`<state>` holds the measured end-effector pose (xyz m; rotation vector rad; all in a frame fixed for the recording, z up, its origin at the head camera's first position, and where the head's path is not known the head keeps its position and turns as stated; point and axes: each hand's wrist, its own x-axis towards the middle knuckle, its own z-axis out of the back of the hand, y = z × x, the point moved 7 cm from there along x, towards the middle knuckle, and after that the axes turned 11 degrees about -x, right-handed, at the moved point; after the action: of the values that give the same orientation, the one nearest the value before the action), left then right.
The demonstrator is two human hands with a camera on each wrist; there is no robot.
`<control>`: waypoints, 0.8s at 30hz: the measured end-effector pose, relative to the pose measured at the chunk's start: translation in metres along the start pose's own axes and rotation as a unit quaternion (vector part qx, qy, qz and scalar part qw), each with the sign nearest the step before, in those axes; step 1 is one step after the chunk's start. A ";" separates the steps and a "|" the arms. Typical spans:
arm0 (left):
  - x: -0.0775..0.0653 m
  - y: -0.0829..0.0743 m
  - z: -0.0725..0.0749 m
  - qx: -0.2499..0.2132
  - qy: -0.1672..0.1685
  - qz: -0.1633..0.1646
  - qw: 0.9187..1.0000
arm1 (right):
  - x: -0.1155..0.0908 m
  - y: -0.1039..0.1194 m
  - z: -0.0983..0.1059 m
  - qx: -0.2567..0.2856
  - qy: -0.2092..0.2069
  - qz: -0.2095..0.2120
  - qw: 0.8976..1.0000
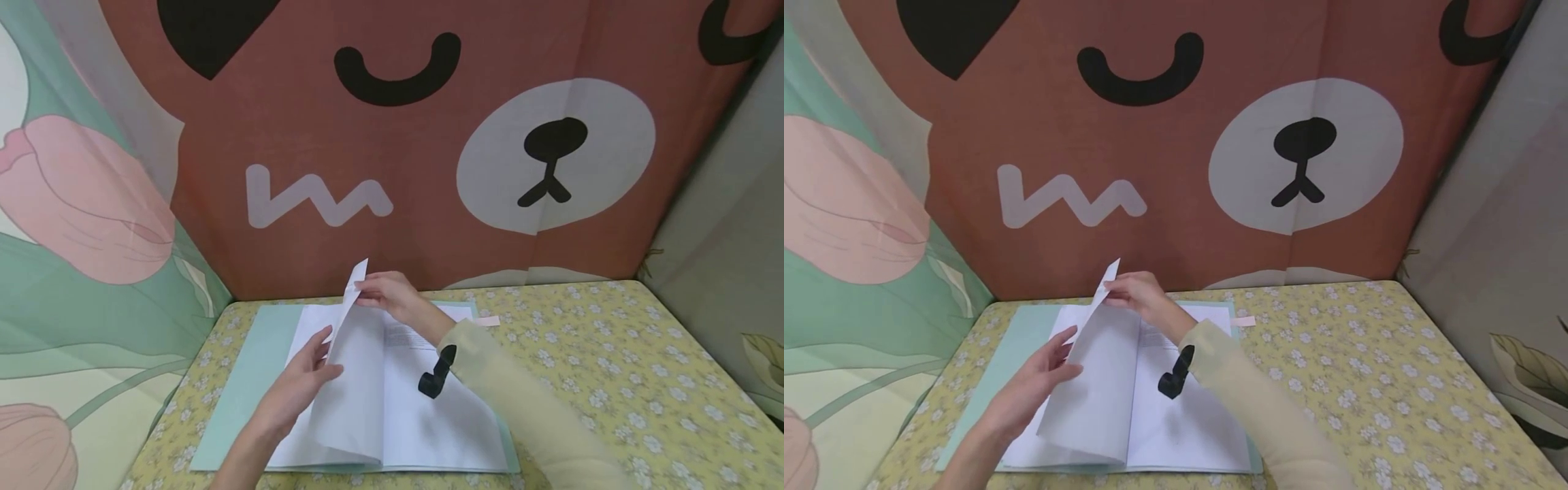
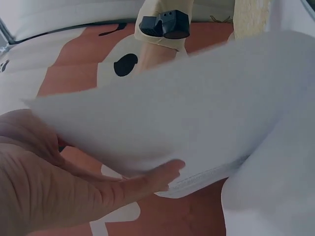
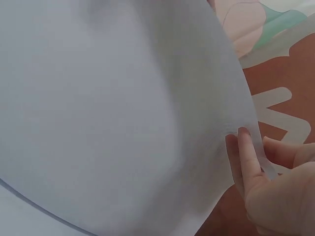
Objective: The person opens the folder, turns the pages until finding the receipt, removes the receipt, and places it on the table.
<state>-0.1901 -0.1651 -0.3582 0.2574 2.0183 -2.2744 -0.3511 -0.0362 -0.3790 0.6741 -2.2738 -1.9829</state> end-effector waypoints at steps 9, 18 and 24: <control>0.002 0.005 0.003 0.100 -0.014 -0.043 0.994 | -0.013 0.005 0.025 -0.056 0.033 0.040 0.997; 0.007 0.023 0.025 0.192 -0.034 -0.023 0.981 | -0.025 -0.001 0.091 -0.225 -0.060 0.084 0.969; 0.014 0.038 0.036 0.268 -0.055 -0.031 0.961 | -0.039 0.000 0.126 -0.385 -0.125 0.154 0.901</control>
<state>-0.1998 -0.2043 -0.3935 0.0966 1.3406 -2.7632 -0.3559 0.0948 -0.3912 -0.0195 -1.3271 -2.5933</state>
